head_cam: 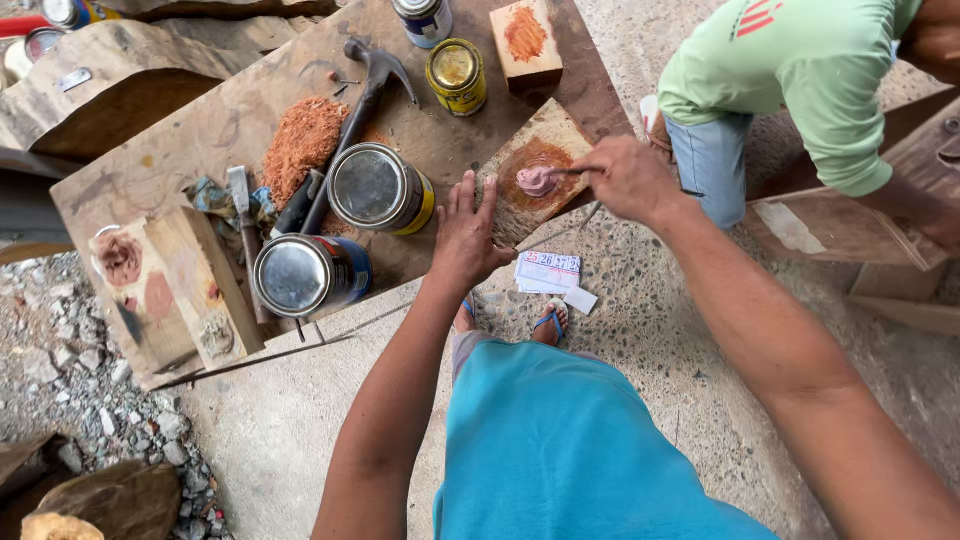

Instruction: The person mixes reddish-brown and white wood filler on a small wooden board using a putty knife, then applies the mixed filler to a geometric-patterned wooden tabletop. The person repeatedly scoops filler from cans and blends it on the board before spreading it onto the tabletop surface.

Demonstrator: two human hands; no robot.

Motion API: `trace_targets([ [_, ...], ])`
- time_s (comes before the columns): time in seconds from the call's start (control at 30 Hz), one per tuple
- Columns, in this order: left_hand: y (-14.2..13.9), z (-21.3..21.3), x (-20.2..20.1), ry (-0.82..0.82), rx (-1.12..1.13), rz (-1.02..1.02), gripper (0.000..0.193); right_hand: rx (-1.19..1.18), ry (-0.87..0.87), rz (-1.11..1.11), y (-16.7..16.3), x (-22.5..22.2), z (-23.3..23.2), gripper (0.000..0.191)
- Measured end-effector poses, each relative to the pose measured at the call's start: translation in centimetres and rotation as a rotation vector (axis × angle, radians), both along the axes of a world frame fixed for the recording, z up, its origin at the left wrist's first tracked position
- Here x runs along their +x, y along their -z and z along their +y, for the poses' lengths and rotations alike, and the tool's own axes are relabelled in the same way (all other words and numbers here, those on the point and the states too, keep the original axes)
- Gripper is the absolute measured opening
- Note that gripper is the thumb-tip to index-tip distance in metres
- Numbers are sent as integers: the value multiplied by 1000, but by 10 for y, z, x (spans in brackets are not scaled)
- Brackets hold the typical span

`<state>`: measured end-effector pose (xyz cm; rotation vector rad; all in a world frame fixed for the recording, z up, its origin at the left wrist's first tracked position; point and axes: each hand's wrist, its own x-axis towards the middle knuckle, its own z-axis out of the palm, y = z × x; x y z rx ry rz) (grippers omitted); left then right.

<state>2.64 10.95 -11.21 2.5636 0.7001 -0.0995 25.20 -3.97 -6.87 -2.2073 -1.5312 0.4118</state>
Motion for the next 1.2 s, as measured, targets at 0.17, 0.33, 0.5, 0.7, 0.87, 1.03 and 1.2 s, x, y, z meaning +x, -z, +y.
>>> trace_targets([
  [0.17, -2, 1, -1, 6, 9, 42, 124, -86, 71, 159, -1, 2, 6, 20],
  [0.33, -7, 2, 2, -11, 5, 71, 127, -196, 34, 108, -10, 2, 25, 24],
  [0.5, -6, 1, 0, -20, -15, 44, 125, -164, -58, -58, -19, 27, 16, 22],
  [0.7, -4, -1, -1, -19, 15, 40, 124, -243, -6, 10, -16, 16, 27, 18],
  [0.87, -8, 0, -1, -4, 36, 20, 122, -50, -24, -106, -11, 16, 26, 14],
  [1.03, -1, -2, -4, 4, 70, 30, 123, -1, 224, -27, 21, -28, -21, 12],
  [1.2, 13, -2, -8, 62, 82, -162, 123, 103, 431, 18, 48, -96, -25, 17],
])
